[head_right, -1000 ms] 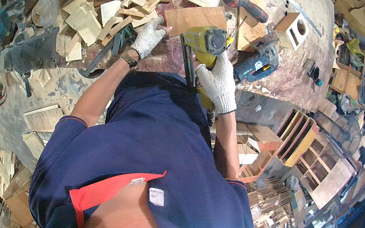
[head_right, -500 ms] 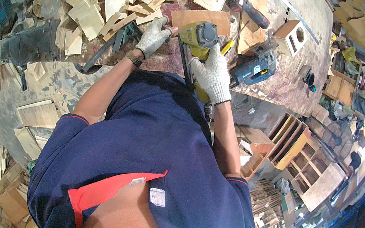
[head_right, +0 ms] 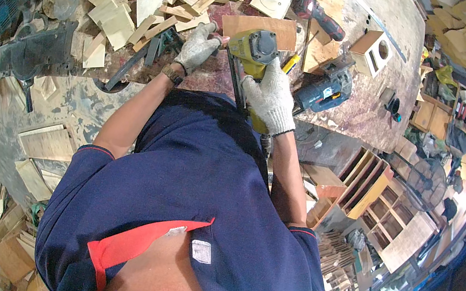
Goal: The person uses a pneumatic nail gun to fasten small wooden pieces into box-like structures on a cluttered workbench. They repeatedly pick up pieces, align them, and drive nails to join the parts.
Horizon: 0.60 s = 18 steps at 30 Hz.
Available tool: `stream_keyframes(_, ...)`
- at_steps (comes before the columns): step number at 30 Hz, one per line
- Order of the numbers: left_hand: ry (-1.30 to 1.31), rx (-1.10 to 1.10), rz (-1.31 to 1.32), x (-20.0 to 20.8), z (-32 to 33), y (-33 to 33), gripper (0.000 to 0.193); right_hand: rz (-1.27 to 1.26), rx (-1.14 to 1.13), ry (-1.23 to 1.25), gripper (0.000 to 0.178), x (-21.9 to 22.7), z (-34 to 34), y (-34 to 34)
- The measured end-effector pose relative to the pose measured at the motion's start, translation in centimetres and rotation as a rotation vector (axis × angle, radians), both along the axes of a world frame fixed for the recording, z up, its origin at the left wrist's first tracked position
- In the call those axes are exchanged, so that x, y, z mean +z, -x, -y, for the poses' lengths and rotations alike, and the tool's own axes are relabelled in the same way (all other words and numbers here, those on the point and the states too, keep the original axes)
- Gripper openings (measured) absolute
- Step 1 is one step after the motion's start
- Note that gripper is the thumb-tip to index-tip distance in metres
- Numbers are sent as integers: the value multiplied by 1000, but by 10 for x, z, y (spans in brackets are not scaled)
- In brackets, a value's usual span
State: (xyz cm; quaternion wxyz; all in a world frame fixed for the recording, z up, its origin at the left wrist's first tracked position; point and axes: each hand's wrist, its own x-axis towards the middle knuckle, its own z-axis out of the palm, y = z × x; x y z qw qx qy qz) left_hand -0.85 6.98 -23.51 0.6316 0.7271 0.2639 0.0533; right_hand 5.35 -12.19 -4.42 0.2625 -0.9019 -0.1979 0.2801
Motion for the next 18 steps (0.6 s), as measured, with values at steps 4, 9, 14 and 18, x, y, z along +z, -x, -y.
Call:
stream_keyframes(4, -152, -66, -82, 2, -4, 0, 51, 49, -19, -58, 56, 3, 6, 1)
stream_keyframes(9, 170, -4, -58, 10, -11, 6, 54, -17, -203, -144, 39, 7, 41, -3)
stream_keyframes(14, 803, 227, -17, -11, -19, 13, 54, 55, -324, -35, 47, -11, 77, -13)
stream_keyframes(18, 510, -21, 77, -28, -11, 23, 47, 387, -365, 174, 63, -44, 84, -16)
